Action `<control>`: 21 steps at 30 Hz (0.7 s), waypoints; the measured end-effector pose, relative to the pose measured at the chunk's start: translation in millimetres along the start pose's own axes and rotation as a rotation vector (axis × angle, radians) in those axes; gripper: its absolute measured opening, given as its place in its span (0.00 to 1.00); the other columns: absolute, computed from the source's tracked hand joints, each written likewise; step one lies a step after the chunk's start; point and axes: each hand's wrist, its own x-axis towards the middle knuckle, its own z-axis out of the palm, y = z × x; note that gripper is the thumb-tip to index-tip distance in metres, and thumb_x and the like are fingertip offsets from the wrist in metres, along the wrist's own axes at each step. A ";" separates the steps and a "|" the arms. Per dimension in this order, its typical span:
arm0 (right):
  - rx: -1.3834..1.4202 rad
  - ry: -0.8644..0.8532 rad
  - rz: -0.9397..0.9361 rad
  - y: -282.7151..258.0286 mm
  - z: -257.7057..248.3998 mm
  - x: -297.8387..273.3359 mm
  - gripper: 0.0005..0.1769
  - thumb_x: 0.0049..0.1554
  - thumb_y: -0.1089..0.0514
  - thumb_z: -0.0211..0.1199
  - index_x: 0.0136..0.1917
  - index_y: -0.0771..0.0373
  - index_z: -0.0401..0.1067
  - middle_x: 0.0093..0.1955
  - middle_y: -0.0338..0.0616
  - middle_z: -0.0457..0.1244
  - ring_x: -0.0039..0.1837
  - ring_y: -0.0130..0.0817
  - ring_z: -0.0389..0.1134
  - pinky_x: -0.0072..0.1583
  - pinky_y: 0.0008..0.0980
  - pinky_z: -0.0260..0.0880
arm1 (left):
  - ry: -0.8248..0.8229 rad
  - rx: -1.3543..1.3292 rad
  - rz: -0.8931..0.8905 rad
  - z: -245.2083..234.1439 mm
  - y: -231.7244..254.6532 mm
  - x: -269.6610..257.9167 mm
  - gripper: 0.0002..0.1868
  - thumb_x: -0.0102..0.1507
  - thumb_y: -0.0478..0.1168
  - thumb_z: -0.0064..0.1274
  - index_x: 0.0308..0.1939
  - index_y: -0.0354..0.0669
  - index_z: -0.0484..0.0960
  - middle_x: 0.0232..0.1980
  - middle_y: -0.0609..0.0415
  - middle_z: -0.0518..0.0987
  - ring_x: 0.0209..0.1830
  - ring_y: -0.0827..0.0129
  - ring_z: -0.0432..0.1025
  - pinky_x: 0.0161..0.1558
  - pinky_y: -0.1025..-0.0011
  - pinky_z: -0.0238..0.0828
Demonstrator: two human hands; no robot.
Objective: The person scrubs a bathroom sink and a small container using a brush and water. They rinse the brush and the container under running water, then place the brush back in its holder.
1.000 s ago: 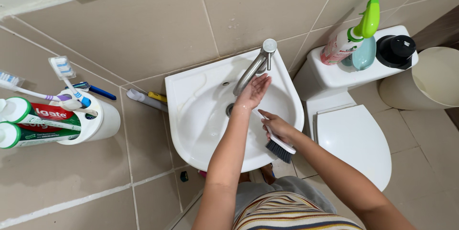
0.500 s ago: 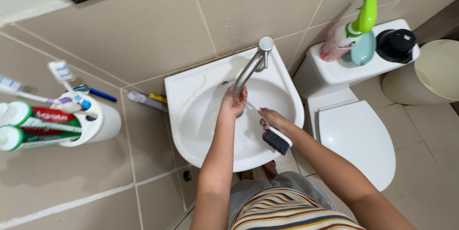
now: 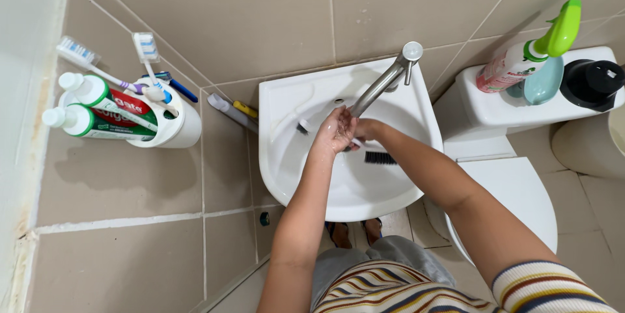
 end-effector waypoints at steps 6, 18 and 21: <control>-0.644 0.004 -0.349 -4.1 -36.8 -7.3 0.12 0.52 0.58 0.57 0.49 0.60 0.74 0.42 0.42 0.69 0.45 0.33 0.68 0.50 0.36 0.70 | -0.073 0.157 -0.001 -18.0 -4.0 -11.7 0.15 0.70 0.44 0.52 0.42 0.32 0.79 0.38 0.46 0.83 0.34 0.65 0.79 0.38 0.76 0.82; -0.269 0.146 -0.124 -36.9 -15.0 -105.8 0.14 0.64 0.53 0.56 0.54 0.65 0.74 0.47 0.39 0.69 0.49 0.27 0.63 0.53 0.31 0.62 | -0.212 0.389 -0.358 -22.7 -155.1 -30.3 0.27 0.74 0.47 0.34 0.58 0.20 0.74 0.58 0.32 0.78 0.59 0.48 0.76 0.63 0.60 0.75; -0.209 0.121 -0.153 -32.1 -8.5 -105.3 0.15 0.64 0.51 0.56 0.55 0.64 0.74 0.48 0.39 0.68 0.50 0.27 0.63 0.55 0.30 0.62 | -0.133 0.358 -0.364 -30.9 -166.4 -31.1 0.26 0.73 0.48 0.37 0.58 0.23 0.73 0.58 0.34 0.78 0.59 0.49 0.75 0.64 0.59 0.73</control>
